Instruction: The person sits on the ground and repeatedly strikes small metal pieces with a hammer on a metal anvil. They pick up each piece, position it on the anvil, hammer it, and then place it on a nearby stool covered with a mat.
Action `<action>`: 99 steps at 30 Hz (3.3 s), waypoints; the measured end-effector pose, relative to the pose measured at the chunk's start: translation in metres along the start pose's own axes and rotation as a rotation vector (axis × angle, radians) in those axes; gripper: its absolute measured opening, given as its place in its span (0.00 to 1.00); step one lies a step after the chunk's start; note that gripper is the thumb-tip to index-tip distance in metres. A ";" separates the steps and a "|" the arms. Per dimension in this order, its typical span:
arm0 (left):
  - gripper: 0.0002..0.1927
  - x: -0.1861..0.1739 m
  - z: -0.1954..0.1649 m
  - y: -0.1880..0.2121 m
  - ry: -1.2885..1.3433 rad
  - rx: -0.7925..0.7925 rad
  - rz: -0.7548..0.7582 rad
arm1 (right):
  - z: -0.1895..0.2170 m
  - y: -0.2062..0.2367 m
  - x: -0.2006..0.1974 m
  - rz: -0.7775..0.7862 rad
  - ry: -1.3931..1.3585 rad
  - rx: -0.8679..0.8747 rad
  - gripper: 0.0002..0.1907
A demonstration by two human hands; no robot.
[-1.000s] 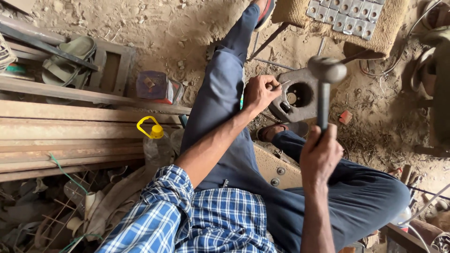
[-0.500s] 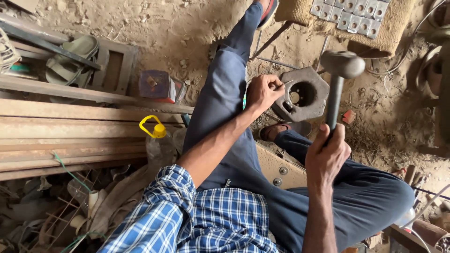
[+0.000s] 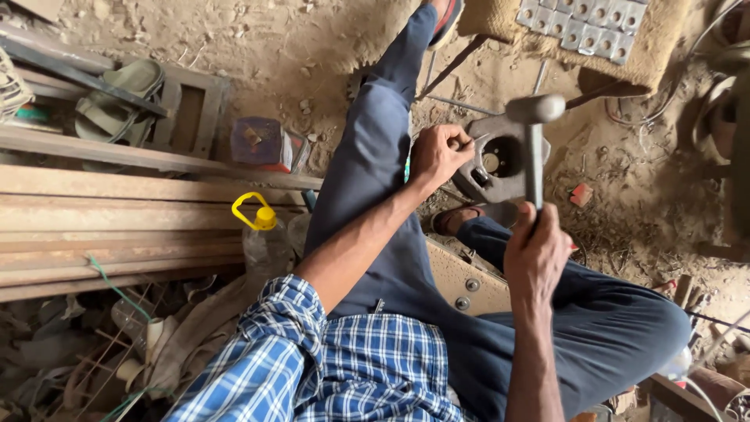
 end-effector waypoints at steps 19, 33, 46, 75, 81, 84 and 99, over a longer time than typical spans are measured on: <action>0.07 -0.009 -0.011 0.002 -0.030 0.024 -0.017 | -0.001 0.006 0.001 0.207 -0.071 0.295 0.18; 0.05 -0.001 -0.002 0.000 -0.115 -0.103 0.013 | 0.006 0.007 0.024 0.340 -0.124 0.459 0.18; 0.05 0.002 0.003 0.001 0.031 -0.079 0.023 | 0.006 0.013 0.008 0.196 -0.128 0.324 0.22; 0.05 -0.001 -0.005 0.000 -0.034 -0.093 0.013 | 0.004 0.016 0.005 0.255 -0.210 0.313 0.20; 0.07 -0.008 -0.013 -0.002 -0.002 -0.089 0.035 | -0.007 0.026 0.009 0.215 -0.071 0.376 0.21; 0.06 -0.009 -0.019 -0.006 0.233 -0.031 -0.069 | -0.010 0.030 0.024 0.189 0.270 0.360 0.20; 0.10 -0.023 0.007 -0.005 0.424 -0.177 -0.214 | -0.010 0.026 0.027 0.264 -0.151 0.490 0.17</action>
Point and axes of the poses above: each hand's wrist, its own y-axis away from the middle knuckle, its own x-axis out of the palm, z = x × y, the point moved 2 cm from there along -y, towards the middle knuckle, and after that the axes turned 11 degrees about x, right-handed, at the moved point
